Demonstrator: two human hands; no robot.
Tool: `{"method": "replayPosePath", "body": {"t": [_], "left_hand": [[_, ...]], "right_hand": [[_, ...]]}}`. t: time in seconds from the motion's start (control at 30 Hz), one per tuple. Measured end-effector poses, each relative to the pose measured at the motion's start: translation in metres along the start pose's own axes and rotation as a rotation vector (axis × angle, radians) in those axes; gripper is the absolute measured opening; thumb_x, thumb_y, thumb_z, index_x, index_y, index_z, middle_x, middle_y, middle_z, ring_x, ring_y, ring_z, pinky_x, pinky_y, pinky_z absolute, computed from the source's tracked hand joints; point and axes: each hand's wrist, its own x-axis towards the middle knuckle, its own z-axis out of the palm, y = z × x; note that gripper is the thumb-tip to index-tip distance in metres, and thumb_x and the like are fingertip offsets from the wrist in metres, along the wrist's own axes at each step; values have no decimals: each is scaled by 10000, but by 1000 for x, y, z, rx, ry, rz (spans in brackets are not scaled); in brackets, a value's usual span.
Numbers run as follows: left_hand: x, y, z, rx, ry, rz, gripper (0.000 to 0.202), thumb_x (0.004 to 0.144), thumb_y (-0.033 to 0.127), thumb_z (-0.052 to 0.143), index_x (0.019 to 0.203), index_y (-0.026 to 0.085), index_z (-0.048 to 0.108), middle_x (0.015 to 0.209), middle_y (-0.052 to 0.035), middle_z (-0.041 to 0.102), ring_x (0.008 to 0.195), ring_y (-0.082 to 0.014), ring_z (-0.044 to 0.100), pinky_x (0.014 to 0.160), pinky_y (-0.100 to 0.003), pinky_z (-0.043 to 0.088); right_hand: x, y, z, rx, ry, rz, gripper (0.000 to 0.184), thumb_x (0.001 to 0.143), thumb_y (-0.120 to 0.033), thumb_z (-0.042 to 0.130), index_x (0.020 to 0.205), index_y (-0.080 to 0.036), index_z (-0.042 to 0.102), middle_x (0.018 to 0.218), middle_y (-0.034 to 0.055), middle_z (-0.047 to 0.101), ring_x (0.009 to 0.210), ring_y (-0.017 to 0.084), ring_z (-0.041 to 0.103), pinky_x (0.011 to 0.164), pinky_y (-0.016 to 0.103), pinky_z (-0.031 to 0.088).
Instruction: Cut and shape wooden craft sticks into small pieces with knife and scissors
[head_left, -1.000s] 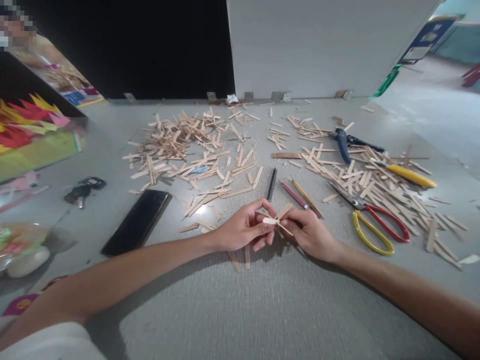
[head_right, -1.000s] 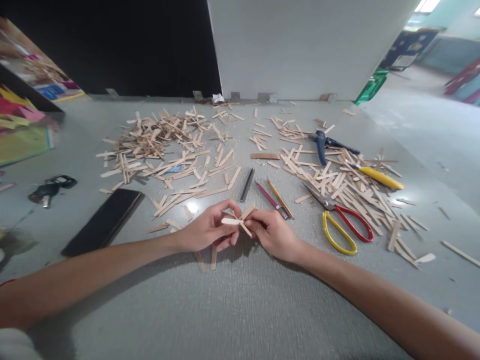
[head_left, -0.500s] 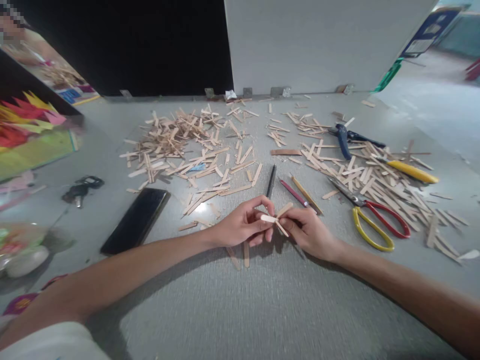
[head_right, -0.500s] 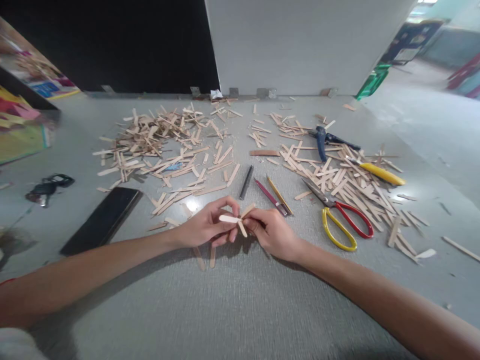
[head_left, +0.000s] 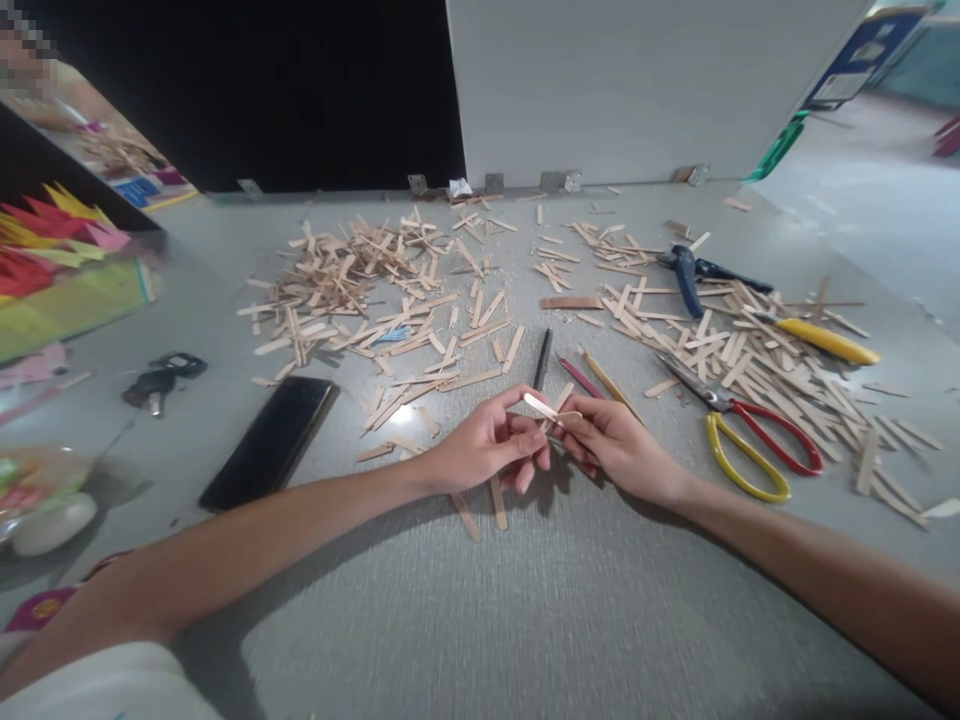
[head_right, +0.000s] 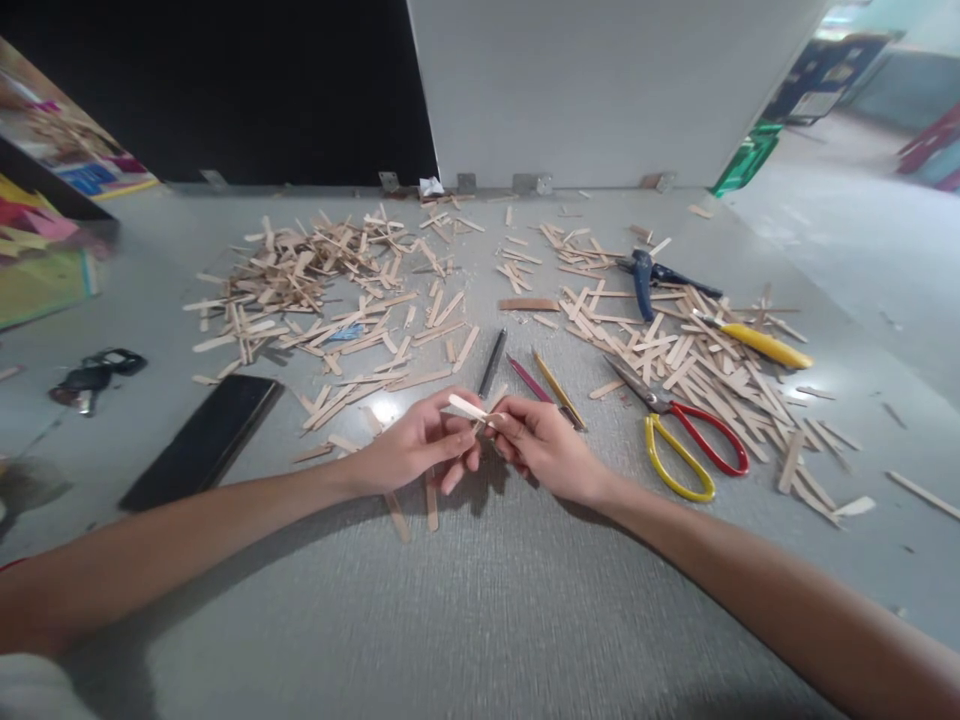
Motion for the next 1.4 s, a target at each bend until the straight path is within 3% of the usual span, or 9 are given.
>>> {"method": "replayPosePath", "body": {"t": [0.17, 0.5, 0.93, 1.17, 1.3, 1.4], "left_hand": [[2, -1, 0, -46, 15, 6, 450, 974, 495, 848, 1116, 209, 532, 763, 21, 748, 516, -114, 686, 430, -179, 493], [0, -4, -4, -47, -46, 23, 383, 1005, 467, 827, 1096, 211, 557, 768, 10, 764, 496, -94, 670, 419, -149, 441], [-5, -7, -2, 0, -127, 54, 264, 1071, 369, 751, 1081, 215, 536, 768, 23, 724, 523, -74, 617, 478, -150, 451], [-1, -3, -2, -1, -36, 31, 392, 1022, 460, 802, 1146, 229, 512, 782, 15, 758, 485, -92, 647, 417, -144, 434], [-2, 0, 2, 12, 57, 12, 415, 1003, 485, 811, 1126, 227, 510, 759, 23, 751, 478, -106, 661, 404, -159, 461], [-3, 1, 5, 15, 88, 2, 425, 991, 495, 817, 1101, 233, 500, 738, 35, 744, 476, -112, 668, 397, -160, 466]], "right_hand": [[2, 3, 1, 17, -10, -2, 581, 978, -778, 658, 821, -223, 582, 585, -88, 489, 445, 78, 407, 424, 231, 355], [0, 1, 5, -110, 11, -19, 456, 1037, -576, 628, 749, -228, 558, 644, -47, 529, 500, 98, 474, 474, 245, 394], [-1, -2, 0, -342, -61, -197, 452, 1072, -459, 568, 683, -232, 534, 571, -51, 488, 533, 114, 414, 530, 267, 366], [-3, 0, 5, -47, -15, -66, 505, 1049, -656, 617, 774, -243, 524, 609, -67, 498, 487, 100, 438, 458, 249, 397], [-6, 3, 9, -30, 98, -100, 350, 1026, -558, 709, 1042, -249, 545, 746, -41, 634, 514, 109, 535, 462, 244, 468], [-9, 5, 10, -79, 208, -192, 404, 948, -418, 819, 1154, -272, 504, 867, -11, 697, 625, 140, 653, 526, 254, 537]]}}
